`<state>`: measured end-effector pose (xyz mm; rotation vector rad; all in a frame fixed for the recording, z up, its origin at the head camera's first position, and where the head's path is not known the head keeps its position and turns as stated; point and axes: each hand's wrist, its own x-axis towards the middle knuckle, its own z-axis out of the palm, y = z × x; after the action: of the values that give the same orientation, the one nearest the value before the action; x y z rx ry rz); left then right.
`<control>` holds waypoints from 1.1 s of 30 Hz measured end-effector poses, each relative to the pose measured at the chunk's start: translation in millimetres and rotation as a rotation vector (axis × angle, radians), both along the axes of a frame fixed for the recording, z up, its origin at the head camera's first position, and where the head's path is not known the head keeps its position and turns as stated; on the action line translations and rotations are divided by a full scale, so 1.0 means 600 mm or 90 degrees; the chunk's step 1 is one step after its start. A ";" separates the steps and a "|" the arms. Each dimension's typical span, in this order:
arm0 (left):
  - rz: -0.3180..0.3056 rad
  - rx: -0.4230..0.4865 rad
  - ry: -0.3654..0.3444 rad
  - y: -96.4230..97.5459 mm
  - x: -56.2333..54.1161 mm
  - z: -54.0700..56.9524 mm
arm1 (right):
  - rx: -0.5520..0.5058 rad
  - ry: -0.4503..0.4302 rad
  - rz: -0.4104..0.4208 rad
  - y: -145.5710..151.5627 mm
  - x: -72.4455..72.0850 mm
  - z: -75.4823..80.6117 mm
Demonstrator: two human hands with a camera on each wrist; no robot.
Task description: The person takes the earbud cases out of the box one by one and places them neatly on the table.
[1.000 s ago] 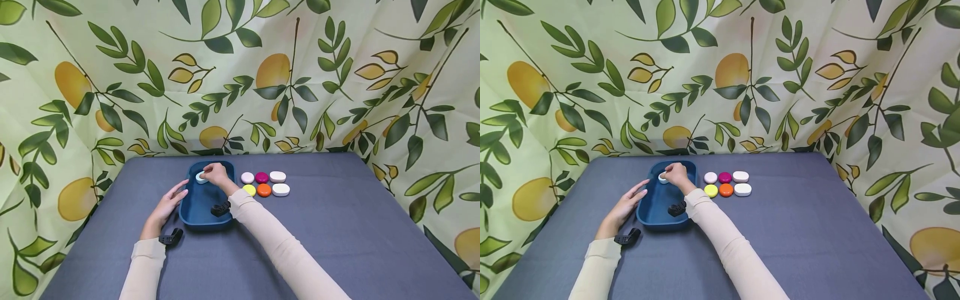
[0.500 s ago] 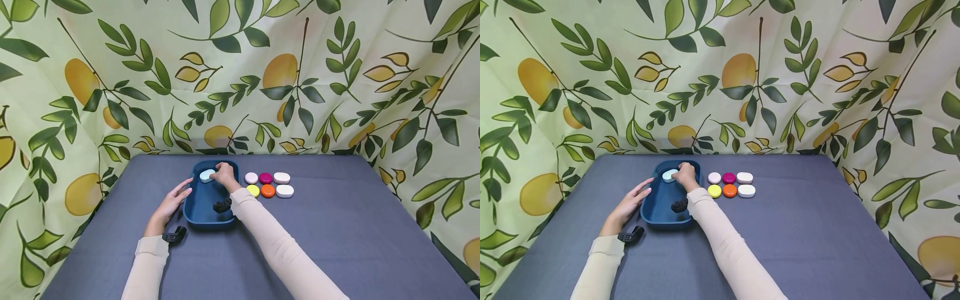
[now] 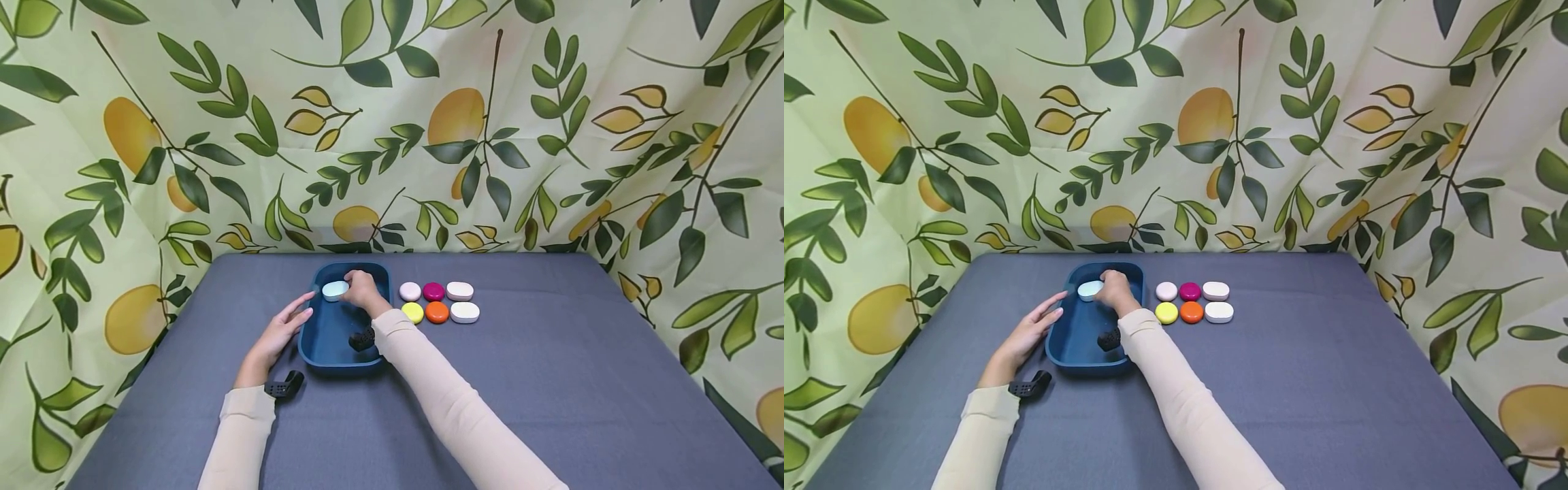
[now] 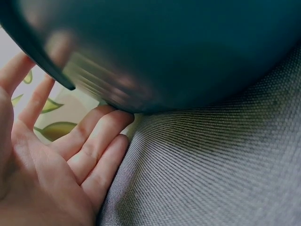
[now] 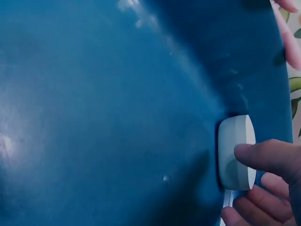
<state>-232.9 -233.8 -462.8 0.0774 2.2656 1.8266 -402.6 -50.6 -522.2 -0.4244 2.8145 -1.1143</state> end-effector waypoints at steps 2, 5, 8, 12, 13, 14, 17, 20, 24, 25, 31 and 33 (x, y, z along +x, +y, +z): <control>-0.002 -0.001 0.002 0.001 0.000 0.000 | 0.021 -0.015 0.014 0.000 0.012 0.017; 0.001 -0.001 0.001 0.002 -0.001 0.000 | 0.040 0.016 0.019 -0.001 0.033 0.032; 0.001 -0.005 0.001 0.002 -0.002 -0.002 | 0.055 -0.023 0.016 -0.001 0.070 0.074; 0.004 -0.004 -0.001 0.002 -0.004 -0.007 | 0.098 -0.051 0.003 -0.001 0.129 0.141; 0.006 -0.004 -0.003 0.001 -0.004 -0.008 | 0.104 -0.047 0.004 0.000 0.138 0.149; 0.007 -0.004 -0.003 0.002 -0.004 -0.009 | 0.115 -0.040 0.003 0.001 0.145 0.154; 0.006 -0.001 0.000 0.002 -0.004 -0.010 | 0.142 -0.024 0.015 0.000 0.156 0.159; 0.003 0.000 0.004 0.002 -0.003 -0.009 | 0.166 -0.031 0.031 0.001 0.153 0.161; 0.003 0.000 -0.001 0.002 -0.002 -0.006 | 0.179 -0.035 0.044 0.004 0.152 0.169; 0.004 0.000 -0.001 0.002 -0.002 -0.006 | 0.177 -0.035 0.047 0.005 0.152 0.171; 0.011 -0.009 0.001 -0.002 -0.005 -0.007 | 0.146 -0.013 0.093 0.014 0.156 0.187; 0.010 -0.014 0.001 -0.002 -0.004 -0.007 | 0.142 0.001 0.117 0.018 0.160 0.196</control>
<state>-235.3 -235.1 -467.0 0.0576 2.2927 1.8099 -306.5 -39.6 -404.8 -0.6447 2.7894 -0.7556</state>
